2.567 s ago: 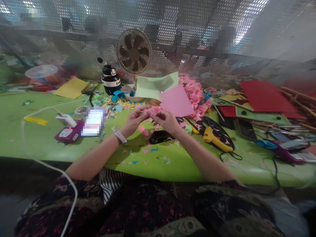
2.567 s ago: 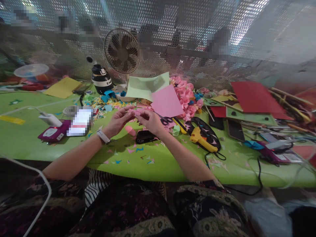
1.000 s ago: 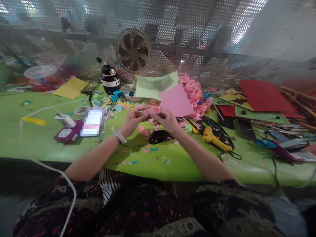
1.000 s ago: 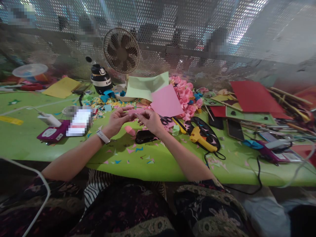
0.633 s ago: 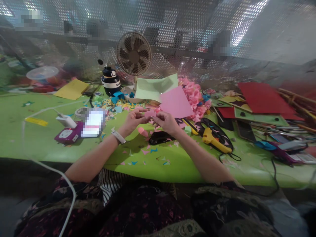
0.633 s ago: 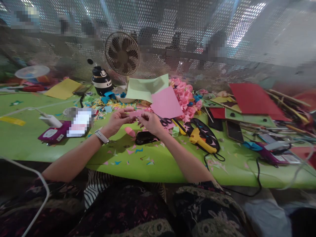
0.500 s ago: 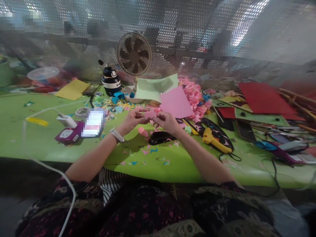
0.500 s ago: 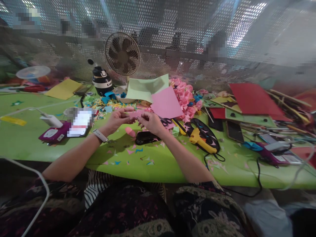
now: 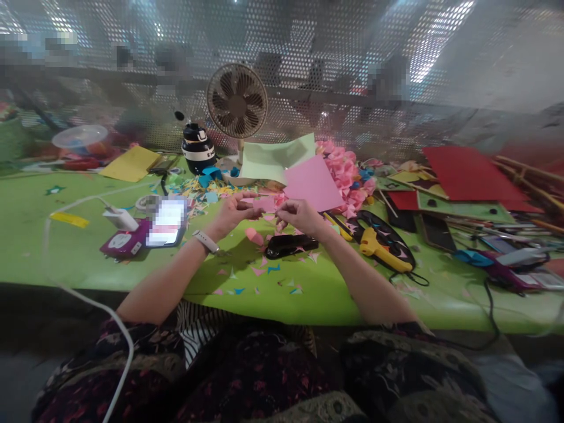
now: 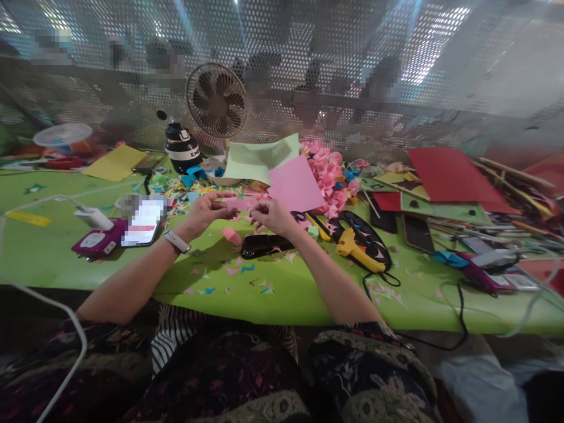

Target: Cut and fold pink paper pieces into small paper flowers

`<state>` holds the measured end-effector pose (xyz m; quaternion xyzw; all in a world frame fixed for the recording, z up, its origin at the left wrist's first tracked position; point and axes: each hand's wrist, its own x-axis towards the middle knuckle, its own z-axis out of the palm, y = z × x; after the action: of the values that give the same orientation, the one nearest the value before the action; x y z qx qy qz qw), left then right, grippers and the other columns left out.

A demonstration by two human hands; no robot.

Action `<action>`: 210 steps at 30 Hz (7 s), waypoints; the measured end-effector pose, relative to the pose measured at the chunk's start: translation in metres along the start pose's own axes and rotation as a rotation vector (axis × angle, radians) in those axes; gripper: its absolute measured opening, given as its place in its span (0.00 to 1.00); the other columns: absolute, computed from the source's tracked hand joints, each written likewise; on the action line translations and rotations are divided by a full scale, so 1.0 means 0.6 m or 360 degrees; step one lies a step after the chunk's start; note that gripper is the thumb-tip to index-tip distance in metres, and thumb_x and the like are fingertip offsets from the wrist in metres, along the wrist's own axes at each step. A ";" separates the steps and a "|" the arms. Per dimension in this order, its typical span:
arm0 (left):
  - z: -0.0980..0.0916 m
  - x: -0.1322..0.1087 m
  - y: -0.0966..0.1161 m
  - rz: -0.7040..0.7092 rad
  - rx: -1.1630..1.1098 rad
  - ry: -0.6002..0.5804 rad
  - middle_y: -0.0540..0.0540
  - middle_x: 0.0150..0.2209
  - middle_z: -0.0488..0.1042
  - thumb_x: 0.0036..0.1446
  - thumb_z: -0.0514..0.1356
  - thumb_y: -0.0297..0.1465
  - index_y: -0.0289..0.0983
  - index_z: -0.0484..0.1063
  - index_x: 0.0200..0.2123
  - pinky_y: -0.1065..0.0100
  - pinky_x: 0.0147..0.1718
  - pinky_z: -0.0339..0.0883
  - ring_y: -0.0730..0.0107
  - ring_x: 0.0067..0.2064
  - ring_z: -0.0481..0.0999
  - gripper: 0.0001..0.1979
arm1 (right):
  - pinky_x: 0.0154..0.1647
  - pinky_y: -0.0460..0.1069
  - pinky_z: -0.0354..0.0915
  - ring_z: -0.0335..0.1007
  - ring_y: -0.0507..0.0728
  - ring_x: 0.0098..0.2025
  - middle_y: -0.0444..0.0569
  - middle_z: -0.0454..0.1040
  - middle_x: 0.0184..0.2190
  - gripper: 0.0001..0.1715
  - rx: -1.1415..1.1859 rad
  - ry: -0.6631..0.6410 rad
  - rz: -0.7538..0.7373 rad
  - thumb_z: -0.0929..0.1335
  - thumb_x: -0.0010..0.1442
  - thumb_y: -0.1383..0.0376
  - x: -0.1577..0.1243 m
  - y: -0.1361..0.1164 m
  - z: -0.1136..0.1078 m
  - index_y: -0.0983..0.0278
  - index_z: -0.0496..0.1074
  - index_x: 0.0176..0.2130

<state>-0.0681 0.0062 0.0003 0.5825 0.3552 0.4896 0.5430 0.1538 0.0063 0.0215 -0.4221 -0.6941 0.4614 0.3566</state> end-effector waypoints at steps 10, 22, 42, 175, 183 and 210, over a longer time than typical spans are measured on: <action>0.010 -0.002 -0.006 -0.0028 0.0008 -0.0112 0.45 0.31 0.82 0.43 0.75 0.37 0.33 0.72 0.50 0.61 0.41 0.76 0.65 0.35 0.82 0.31 | 0.25 0.45 0.71 0.70 0.49 0.21 0.44 0.74 0.19 0.22 0.0111 -0.0080 0.0023 0.77 0.52 0.53 -0.002 -0.004 0.014 0.66 0.70 0.24; -0.002 0.005 -0.006 -0.0066 -0.0159 0.0039 0.43 0.38 0.83 0.49 0.72 0.37 0.34 0.75 0.46 0.61 0.46 0.74 0.67 0.39 0.82 0.22 | 0.21 0.44 0.65 0.70 0.48 0.21 0.48 0.77 0.25 0.26 0.0296 0.0258 -0.0032 0.76 0.49 0.46 -0.009 -0.013 0.022 0.65 0.72 0.27; -0.005 0.001 -0.007 -0.0435 -0.0096 -0.0302 0.45 0.31 0.81 0.53 0.70 0.36 0.33 0.78 0.30 0.67 0.38 0.75 0.73 0.33 0.79 0.11 | 0.35 0.50 0.69 0.68 0.55 0.38 0.48 0.72 0.35 0.11 -0.0366 0.0033 -0.0884 0.73 0.58 0.54 0.005 0.021 0.015 0.59 0.80 0.34; 0.009 0.006 -0.030 -0.0116 -0.0037 -0.0035 0.45 0.32 0.79 0.57 0.66 0.40 0.35 0.75 0.34 0.65 0.38 0.75 0.70 0.35 0.79 0.13 | 0.25 0.43 0.62 0.75 0.52 0.28 0.49 0.79 0.26 0.03 -0.0831 0.0081 0.0633 0.70 0.55 0.69 -0.019 -0.026 -0.142 0.68 0.76 0.31; 0.012 0.005 -0.025 -0.0075 -0.0291 0.0244 0.47 0.34 0.80 0.46 0.72 0.45 0.36 0.74 0.35 0.68 0.34 0.74 0.71 0.34 0.79 0.21 | 0.20 0.44 0.63 0.67 0.48 0.19 0.47 0.77 0.24 0.20 0.0013 -0.0071 0.0413 0.79 0.46 0.57 -0.016 -0.031 -0.041 0.66 0.71 0.30; 0.021 -0.003 -0.011 0.0022 -0.0217 0.0210 0.47 0.32 0.78 0.45 0.71 0.48 0.36 0.73 0.33 0.65 0.36 0.74 0.69 0.34 0.79 0.23 | 0.24 0.46 0.58 0.60 0.50 0.26 0.41 0.64 0.25 0.30 -0.0445 -0.0256 0.0145 0.73 0.50 0.41 -0.022 -0.032 -0.010 0.63 0.67 0.30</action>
<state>-0.0558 0.0020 -0.0055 0.5131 0.3520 0.5537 0.5534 0.1594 -0.0076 0.0403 -0.4604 -0.7580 0.4082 0.2164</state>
